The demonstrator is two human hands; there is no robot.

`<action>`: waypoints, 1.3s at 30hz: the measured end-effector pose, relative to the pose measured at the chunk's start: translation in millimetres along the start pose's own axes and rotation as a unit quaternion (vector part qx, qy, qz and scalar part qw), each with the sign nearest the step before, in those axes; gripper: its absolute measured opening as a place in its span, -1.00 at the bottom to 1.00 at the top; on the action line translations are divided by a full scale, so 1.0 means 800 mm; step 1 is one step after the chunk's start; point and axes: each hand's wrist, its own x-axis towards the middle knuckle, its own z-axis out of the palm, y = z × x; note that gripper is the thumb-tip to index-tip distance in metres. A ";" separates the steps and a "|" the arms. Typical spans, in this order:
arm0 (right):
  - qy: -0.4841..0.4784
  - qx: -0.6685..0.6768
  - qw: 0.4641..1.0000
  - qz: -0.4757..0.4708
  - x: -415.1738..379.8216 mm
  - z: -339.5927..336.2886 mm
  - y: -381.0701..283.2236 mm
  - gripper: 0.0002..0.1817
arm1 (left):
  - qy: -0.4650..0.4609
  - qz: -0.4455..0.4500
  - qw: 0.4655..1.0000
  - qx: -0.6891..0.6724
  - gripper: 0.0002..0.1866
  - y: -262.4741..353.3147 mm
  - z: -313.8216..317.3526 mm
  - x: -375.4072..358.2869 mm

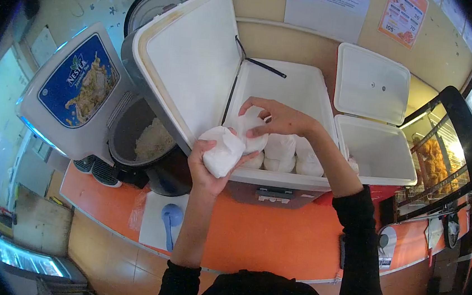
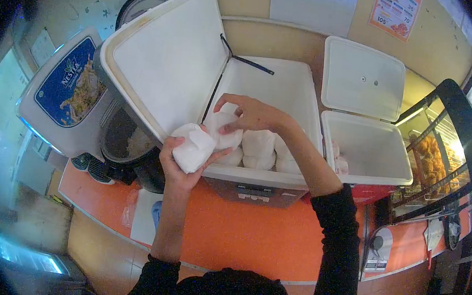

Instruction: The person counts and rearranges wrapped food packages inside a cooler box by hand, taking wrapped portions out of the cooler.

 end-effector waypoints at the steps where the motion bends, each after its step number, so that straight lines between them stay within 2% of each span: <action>1: 0.001 0.000 1.000 -0.001 0.003 0.002 0.009 -0.43 | 0.028 0.036 0.998 0.047 -0.34 -0.002 0.003 0.001; 2: 0.022 -0.004 1.000 0.005 0.003 0.004 0.012 -0.43 | 0.025 0.036 0.998 0.049 -0.34 -0.003 0.005 -0.004; 4: 0.048 -0.007 0.999 0.011 0.004 0.011 0.019 -0.43 | 0.075 0.066 0.986 0.131 -0.32 -0.010 0.002 -0.027; 6: 0.038 -0.057 0.997 0.029 0.006 0.024 0.021 -0.41 | 0.077 0.063 0.981 0.164 -0.30 -0.017 -0.003 -0.043; 10: 0.013 -0.069 0.996 0.060 -0.001 0.030 0.011 -0.36 | 0.107 0.085 0.959 0.247 -0.30 -0.026 -0.005 -0.059; 12: 0.064 -0.266 0.961 0.042 -0.004 0.032 0.014 -0.33 | 0.113 0.099 0.947 0.285 -0.33 -0.030 -0.008 -0.063; 13: 0.066 -0.266 0.961 0.044 -0.006 0.027 0.014 -0.33 | 0.107 0.107 0.946 0.287 -0.37 -0.032 -0.011 -0.064; 15: 0.005 -0.222 0.973 0.058 -0.013 0.009 0.012 -0.13 | 0.098 0.116 0.945 0.288 -0.41 -0.032 -0.014 -0.068; 16: 0.007 -0.223 0.973 0.058 -0.019 -0.001 0.017 -0.13 | 0.109 0.114 0.950 0.268 -0.45 -0.032 -0.013 -0.071; 18: -0.027 -0.359 0.924 0.130 -0.034 -0.016 0.025 0.07 | 0.119 0.113 0.955 0.248 -0.48 -0.029 -0.010 -0.073; 19: -0.026 -0.358 0.924 0.132 -0.035 -0.014 0.029 0.07 | 0.112 0.120 0.952 0.257 -0.49 -0.025 -0.008 -0.073; 21: -0.101 -0.333 0.920 0.181 -0.038 -0.007 0.041 0.14 | 0.103 0.124 0.950 0.267 -0.49 -0.024 -0.002 -0.070; 22: -0.100 -0.334 0.920 0.182 -0.038 -0.004 0.046 0.14 | 0.077 0.131 0.950 0.273 -0.49 -0.024 0.002 -0.065; 25: -0.067 -0.359 0.917 0.158 -0.037 -0.002 0.055 0.05 | 0.037 0.135 0.949 0.282 -0.50 -0.025 0.012 -0.063; 27: -0.060 -0.291 0.946 0.129 -0.037 -0.009 0.055 0.03 | 0.023 0.131 0.950 0.284 -0.50 -0.027 0.013 -0.063; 28: -0.059 -0.292 0.946 0.128 -0.035 -0.013 0.055 0.03 | 0.029 0.128 0.950 0.285 -0.50 -0.029 0.010 -0.064; 30: 0.018 -0.244 0.956 0.160 -0.036 -0.016 0.051 0.08 | 0.037 0.123 0.950 0.285 -0.50 -0.032 0.008 -0.065; 31: 0.018 -0.243 0.956 0.161 -0.034 -0.013 0.056 0.08 | 0.046 0.124 0.949 0.285 -0.50 -0.033 0.008 -0.065; 33: 0.104 -0.260 0.945 0.171 -0.025 -0.004 0.070 0.11 | 0.053 0.122 0.949 0.285 -0.50 -0.034 0.007 -0.066; 36: 0.142 -0.271 0.932 0.197 -0.027 0.006 0.070 0.12 | 0.031 0.120 0.947 0.297 -0.50 -0.035 0.003 -0.065; 39: 0.153 -0.323 0.918 0.172 -0.024 0.007 0.090 0.10 | 0.021 0.116 0.945 0.306 -0.51 -0.038 0.005 -0.069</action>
